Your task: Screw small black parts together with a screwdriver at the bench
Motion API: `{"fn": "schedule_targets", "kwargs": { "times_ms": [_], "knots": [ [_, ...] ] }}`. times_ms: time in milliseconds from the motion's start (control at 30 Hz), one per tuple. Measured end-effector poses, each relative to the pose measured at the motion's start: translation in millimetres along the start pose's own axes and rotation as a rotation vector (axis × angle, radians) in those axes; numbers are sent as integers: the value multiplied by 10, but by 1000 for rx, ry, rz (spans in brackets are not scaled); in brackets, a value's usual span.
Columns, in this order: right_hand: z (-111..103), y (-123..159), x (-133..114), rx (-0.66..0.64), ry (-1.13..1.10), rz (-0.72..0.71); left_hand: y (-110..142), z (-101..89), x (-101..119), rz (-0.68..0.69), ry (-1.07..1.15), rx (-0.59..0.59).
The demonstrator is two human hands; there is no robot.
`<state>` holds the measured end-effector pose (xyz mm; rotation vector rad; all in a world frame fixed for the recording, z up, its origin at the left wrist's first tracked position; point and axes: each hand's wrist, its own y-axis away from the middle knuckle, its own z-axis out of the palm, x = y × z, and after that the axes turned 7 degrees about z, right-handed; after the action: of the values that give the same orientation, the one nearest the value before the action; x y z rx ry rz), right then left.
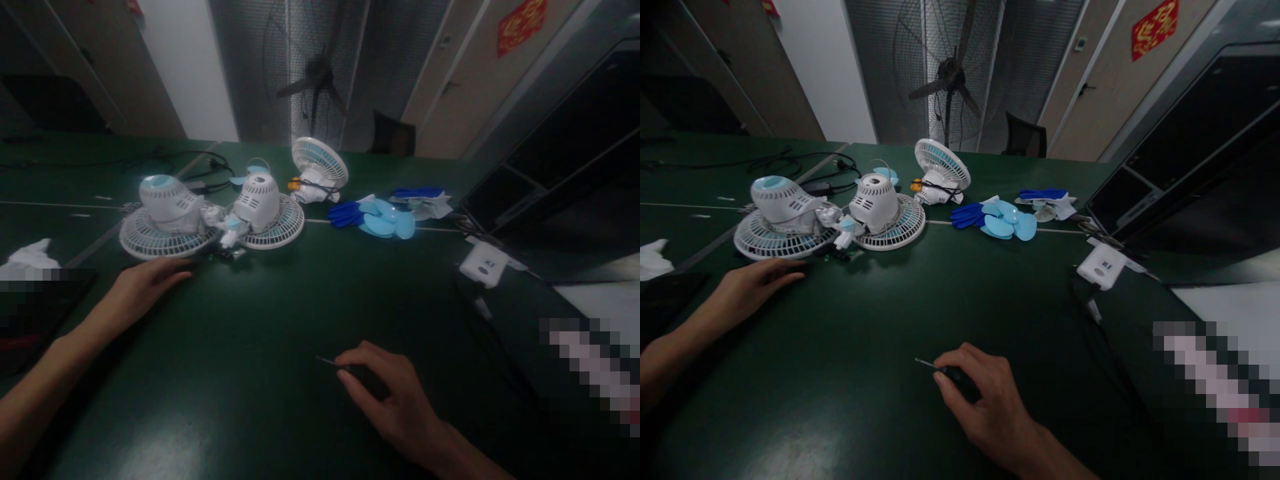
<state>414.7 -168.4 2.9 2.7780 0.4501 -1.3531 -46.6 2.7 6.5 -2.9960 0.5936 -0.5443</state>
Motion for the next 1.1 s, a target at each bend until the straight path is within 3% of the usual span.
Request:
{"fn": "schedule_targets", "kwargs": {
  "times_ms": [200, 300, 400, 533, 600, 667, 733, 1000, 1100],
  "knots": [
    [4, 19, 0, -14, -2, 17, 24, -14, 42, -6, -120, 39],
    [5, 24, 2, -28, 1, 30, 0, 42, 205, 46, -64, 29],
    [10, 12, 2, -37, 19, 38, 9, 214, 611, 156, 125, -47],
    [27, -9, -11, -40, 52, 16, 161, 560, 1422, 373, 427, -226],
    [37, -12, -29, -49, 75, -11, 268, 691, 1764, 466, 482, -279],
    [44, -12, -55, -52, 103, -35, 356, 755, 1971, 498, 486, -299],
    [44, -13, -81, -54, 120, -53, 405, 765, 2046, 503, 489, -307],
    [72, -30, -117, -53, 130, -76, 386, 738, 2006, 546, 521, -308],
    [76, -18, -88, -65, 48, -139, 383, 732, 2025, 574, 533, -316]
  ]
}}
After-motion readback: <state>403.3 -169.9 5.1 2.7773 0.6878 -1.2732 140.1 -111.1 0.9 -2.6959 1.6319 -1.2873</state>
